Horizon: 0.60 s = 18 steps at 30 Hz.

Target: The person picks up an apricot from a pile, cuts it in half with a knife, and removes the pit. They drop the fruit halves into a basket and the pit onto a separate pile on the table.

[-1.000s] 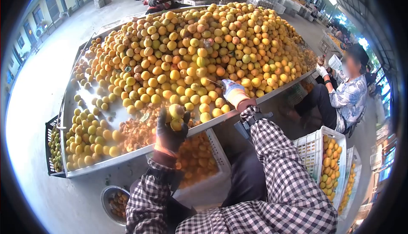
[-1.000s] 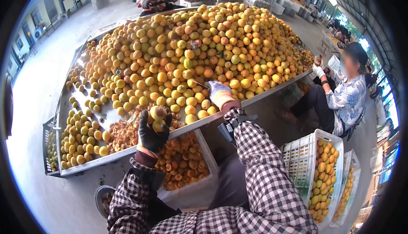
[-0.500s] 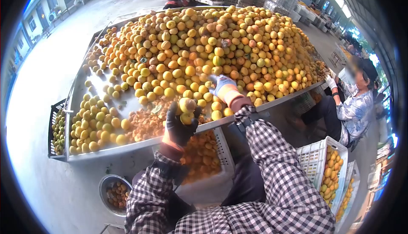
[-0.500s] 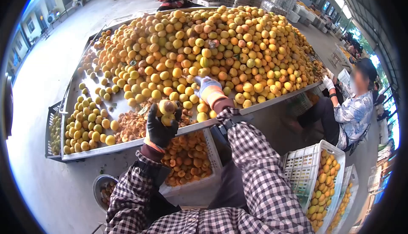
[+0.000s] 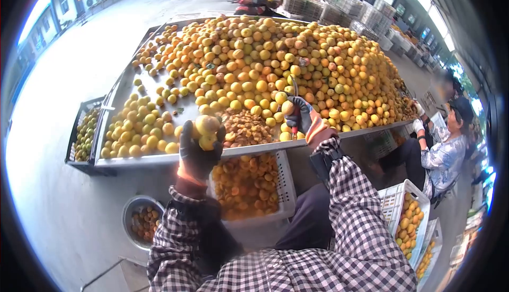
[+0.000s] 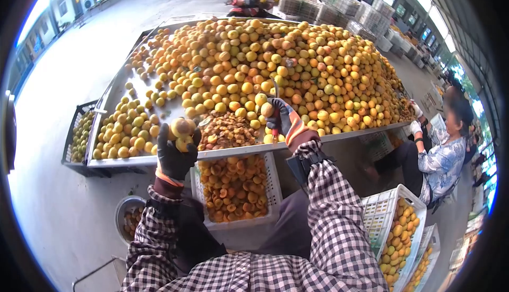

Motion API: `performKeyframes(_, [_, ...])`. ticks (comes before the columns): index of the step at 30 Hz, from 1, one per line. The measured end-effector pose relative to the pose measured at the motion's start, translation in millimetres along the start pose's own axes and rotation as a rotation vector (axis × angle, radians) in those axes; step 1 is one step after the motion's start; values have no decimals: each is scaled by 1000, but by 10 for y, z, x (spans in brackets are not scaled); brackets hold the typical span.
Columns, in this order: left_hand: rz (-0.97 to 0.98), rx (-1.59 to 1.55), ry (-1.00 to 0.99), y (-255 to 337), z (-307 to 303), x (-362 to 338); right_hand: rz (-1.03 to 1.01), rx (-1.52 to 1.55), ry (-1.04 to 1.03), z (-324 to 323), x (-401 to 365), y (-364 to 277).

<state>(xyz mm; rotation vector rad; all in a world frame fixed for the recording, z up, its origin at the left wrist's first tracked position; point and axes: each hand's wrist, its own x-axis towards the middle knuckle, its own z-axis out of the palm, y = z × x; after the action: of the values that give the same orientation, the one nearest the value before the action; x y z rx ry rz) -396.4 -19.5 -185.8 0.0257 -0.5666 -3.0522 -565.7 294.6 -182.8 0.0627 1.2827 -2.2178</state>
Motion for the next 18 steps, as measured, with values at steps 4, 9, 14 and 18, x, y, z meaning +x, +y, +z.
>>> performKeyframes(4, [14, -52, 99, 512, -112, -683, 89, -166, -215, 921, -329, 357])
performKeyframes(9, [138, -141, 191, 1111, -916, -1879, 335, -336, -367, 2130, -573, 1167])
performKeyframes(14, [290, -169, 430, 1338, -2041, -2894, 436, -574, -352, 2978, -554, 2289])
performKeyframes(18, [348, -37, 517, 1608, -2072, -3425, 475, -709, -461, 3782, -828, 2897])
